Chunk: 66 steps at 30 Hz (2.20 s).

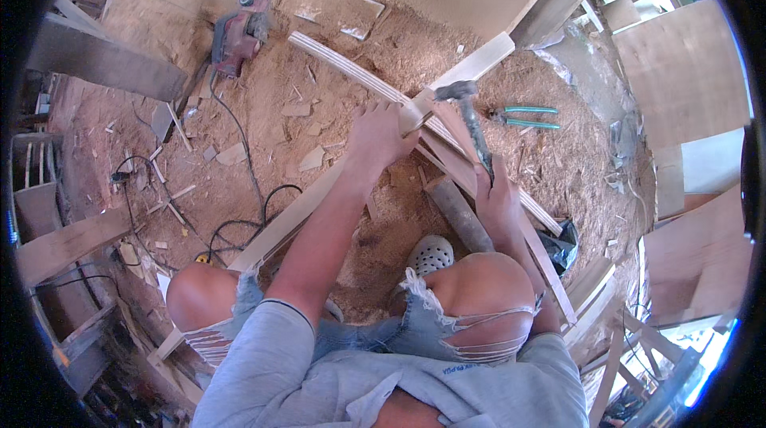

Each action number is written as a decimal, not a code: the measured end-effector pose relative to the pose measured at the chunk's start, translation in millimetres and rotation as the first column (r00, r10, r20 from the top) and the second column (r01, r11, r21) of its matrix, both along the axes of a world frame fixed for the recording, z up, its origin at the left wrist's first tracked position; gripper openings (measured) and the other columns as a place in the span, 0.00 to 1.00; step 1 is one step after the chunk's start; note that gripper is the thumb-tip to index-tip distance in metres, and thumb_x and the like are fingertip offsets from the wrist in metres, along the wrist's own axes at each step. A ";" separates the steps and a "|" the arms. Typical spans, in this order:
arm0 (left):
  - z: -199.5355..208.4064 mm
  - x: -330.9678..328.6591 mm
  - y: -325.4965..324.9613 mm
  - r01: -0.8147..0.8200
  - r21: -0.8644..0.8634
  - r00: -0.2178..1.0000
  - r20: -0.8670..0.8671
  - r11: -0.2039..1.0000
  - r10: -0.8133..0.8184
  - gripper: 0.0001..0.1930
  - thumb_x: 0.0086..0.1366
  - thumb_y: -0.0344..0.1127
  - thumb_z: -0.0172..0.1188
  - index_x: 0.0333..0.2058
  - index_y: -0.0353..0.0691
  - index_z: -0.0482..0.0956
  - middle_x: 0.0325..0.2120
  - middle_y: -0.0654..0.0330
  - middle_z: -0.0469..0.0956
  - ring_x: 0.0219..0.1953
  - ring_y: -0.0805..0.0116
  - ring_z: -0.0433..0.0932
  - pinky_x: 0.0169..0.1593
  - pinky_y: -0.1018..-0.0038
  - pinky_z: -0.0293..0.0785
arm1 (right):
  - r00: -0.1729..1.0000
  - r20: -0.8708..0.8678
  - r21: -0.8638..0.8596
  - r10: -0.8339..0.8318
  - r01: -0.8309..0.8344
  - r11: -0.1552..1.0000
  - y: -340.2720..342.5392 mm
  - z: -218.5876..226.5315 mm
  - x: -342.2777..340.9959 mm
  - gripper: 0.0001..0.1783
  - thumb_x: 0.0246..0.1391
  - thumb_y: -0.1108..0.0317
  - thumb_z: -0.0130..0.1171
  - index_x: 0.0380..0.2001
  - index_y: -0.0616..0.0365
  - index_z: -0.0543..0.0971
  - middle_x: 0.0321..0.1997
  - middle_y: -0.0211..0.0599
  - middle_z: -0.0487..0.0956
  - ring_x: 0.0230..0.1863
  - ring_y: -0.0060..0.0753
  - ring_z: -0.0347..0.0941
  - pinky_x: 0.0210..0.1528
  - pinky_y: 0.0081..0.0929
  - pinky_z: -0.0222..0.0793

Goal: The person constructs a wooden frame by hammering nails into wooden planks and shaping pieces with an axe, then cuts a wooden board using a circular saw.

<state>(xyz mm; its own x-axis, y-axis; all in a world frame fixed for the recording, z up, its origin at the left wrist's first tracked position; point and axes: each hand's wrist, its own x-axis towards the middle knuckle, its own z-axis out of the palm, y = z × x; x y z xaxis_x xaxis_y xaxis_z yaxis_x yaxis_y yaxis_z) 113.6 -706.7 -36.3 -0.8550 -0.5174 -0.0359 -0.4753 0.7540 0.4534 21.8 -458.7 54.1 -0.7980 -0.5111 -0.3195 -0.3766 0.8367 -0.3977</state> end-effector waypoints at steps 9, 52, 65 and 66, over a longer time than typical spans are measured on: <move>15.3 -5.3 3.8 0.007 0.046 1.000 0.028 0.999 -0.008 0.32 0.61 0.58 0.68 0.52 0.34 0.82 0.50 0.46 0.83 0.52 0.48 0.83 0.64 0.50 0.71 | 0.957 -0.289 -0.321 0.000 -0.097 0.942 33.4 -19.7 7.5 0.20 0.70 0.63 0.58 0.59 0.63 0.74 0.36 0.52 0.77 0.33 0.61 0.75 0.36 0.44 0.73; 9.9 1.7 -0.4 -0.044 -0.040 0.996 -0.078 0.998 0.041 0.28 0.61 0.57 0.68 0.43 0.34 0.82 0.44 0.43 0.84 0.47 0.43 0.85 0.52 0.51 0.80 | 0.948 -0.237 -0.567 -0.212 0.042 0.822 0.3 61.7 12.5 0.16 0.69 0.64 0.61 0.52 0.64 0.75 0.35 0.63 0.81 0.35 0.66 0.81 0.38 0.51 0.76; 27.4 -11.3 8.6 -0.044 0.082 0.999 0.025 0.996 0.042 0.29 0.61 0.55 0.68 0.49 0.34 0.83 0.46 0.46 0.85 0.53 0.47 0.84 0.60 0.53 0.76 | 0.936 -0.349 -0.653 -0.051 -0.204 0.730 47.0 2.2 -15.9 0.13 0.71 0.62 0.60 0.45 0.63 0.76 0.33 0.60 0.78 0.31 0.56 0.80 0.33 0.44 0.74; 26.6 -8.1 5.1 -0.045 0.070 0.997 0.060 0.997 0.041 0.29 0.61 0.55 0.68 0.49 0.34 0.83 0.47 0.46 0.85 0.53 0.47 0.83 0.60 0.54 0.76 | 0.818 -0.574 -0.493 0.033 -0.378 0.783 40.2 -6.0 -17.7 0.14 0.71 0.61 0.60 0.46 0.63 0.75 0.32 0.60 0.78 0.30 0.57 0.80 0.33 0.45 0.75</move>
